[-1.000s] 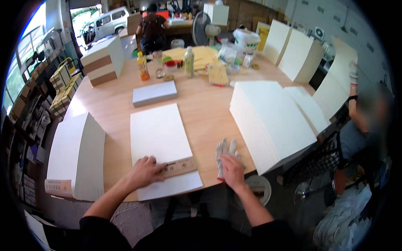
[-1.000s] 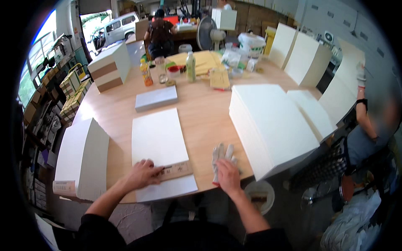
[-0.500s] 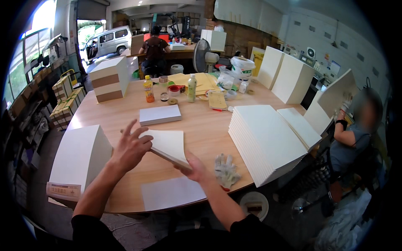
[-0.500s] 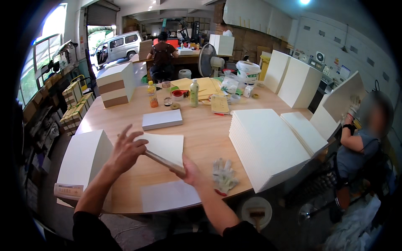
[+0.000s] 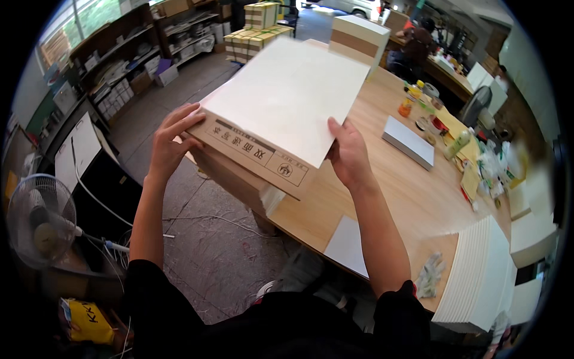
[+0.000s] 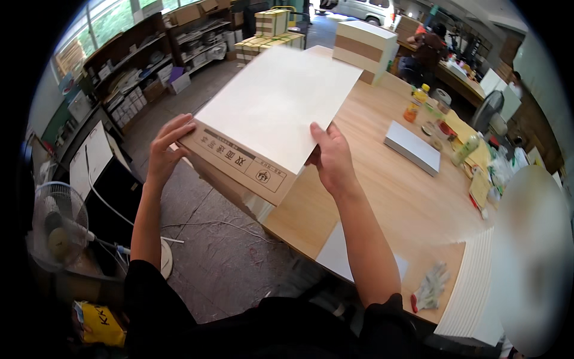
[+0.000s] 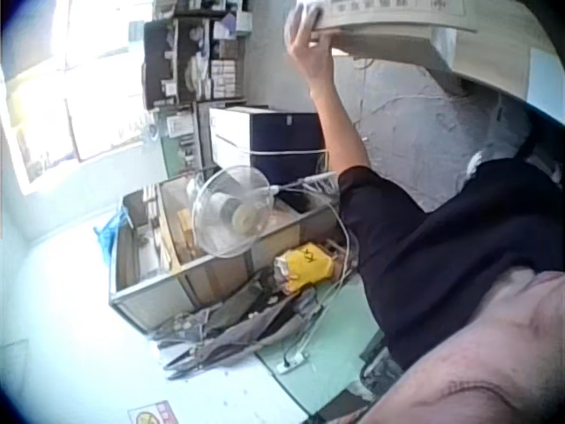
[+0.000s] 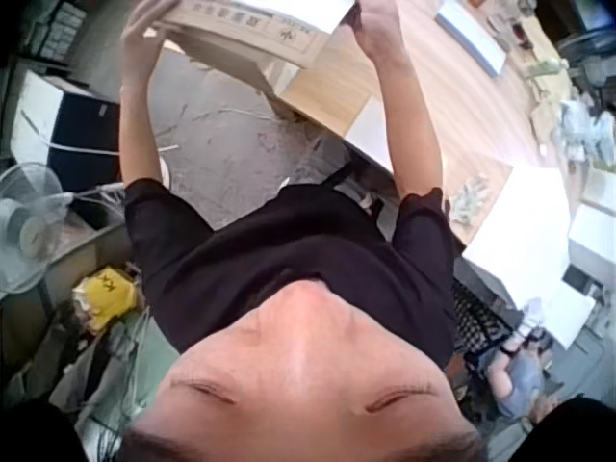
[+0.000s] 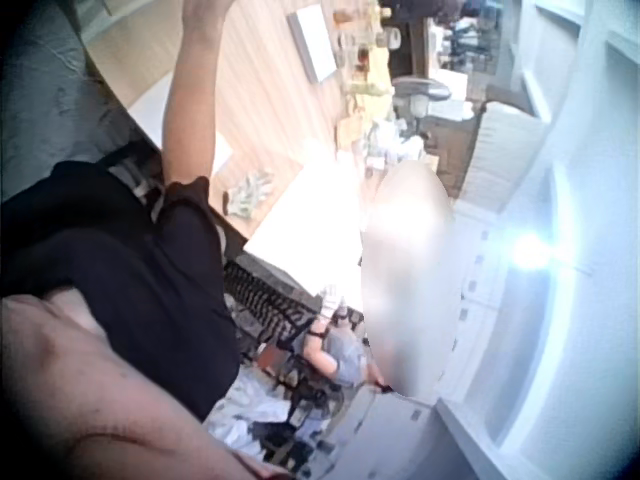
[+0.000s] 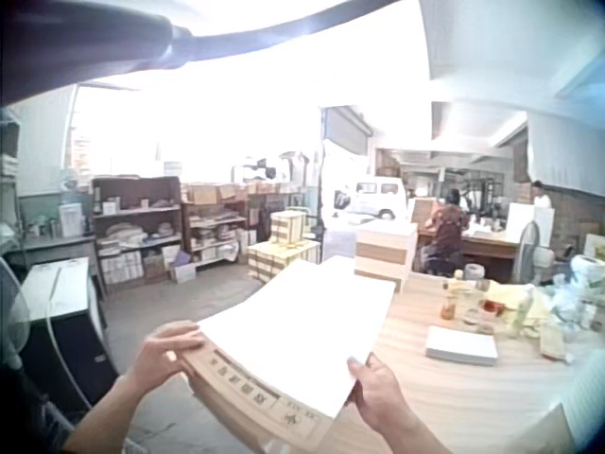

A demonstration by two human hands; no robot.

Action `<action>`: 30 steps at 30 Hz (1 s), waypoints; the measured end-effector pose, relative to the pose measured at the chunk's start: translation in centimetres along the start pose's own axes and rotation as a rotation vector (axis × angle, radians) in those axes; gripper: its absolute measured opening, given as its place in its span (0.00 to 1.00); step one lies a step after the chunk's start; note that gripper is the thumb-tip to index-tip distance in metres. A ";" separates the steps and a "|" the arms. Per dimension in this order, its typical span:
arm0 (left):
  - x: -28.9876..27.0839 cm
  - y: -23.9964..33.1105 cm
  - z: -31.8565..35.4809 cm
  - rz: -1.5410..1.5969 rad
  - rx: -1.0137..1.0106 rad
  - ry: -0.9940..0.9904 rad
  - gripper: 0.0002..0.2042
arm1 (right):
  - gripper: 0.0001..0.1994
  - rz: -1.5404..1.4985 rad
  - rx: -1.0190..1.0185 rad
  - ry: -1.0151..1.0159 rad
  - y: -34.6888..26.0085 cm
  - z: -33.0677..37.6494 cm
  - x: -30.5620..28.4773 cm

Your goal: The person repeatedly places a white cover sheet over a stack of paper, aligns it, and uses a book as a guide to fold the cover over the spine. They then lift the assembled unit and place it onto a growing stack on the table. This cycle repeats throughout the clip.

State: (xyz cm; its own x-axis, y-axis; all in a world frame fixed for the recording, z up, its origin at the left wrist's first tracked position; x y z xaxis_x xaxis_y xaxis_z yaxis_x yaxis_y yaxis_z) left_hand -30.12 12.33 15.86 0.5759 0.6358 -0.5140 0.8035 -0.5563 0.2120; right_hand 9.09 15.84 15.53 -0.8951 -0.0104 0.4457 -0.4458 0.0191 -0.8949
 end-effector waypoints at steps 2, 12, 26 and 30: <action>0.4 -3.8 2.2 0.243 -0.260 -0.131 0.34 | 0.23 0.318 0.033 -0.064 2.5 -0.9 0.0; 0.4 -7.3 4.1 0.612 -0.775 -0.085 0.36 | 0.26 0.430 -0.256 0.091 5.2 -0.6 2.9; 7.1 15.5 -4.0 0.750 -0.052 0.446 0.26 | 0.10 0.246 -0.016 0.346 3.9 25.4 -14.8; 18.2 40.4 -6.8 1.411 0.129 -0.378 0.28 | 0.10 0.345 -0.112 0.517 -0.6 33.1 -18.0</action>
State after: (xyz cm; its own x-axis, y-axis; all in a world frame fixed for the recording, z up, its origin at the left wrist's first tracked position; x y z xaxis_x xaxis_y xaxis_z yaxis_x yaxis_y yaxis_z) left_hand 13.88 5.07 20.70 0.7662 -0.6283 -0.1346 -0.4107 -0.6400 0.6494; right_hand 25.51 -17.12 7.34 -0.8597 0.4989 0.1095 -0.1033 0.0401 -0.9938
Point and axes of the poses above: each hand's wrist, its own z-axis away from the middle knuckle, its own x-axis out of the palm, y = z × x, the point moved 2 cm from there along -z, towards the middle knuckle, and after that the axes turned 10 degrees about y, right-handed, at the moved point
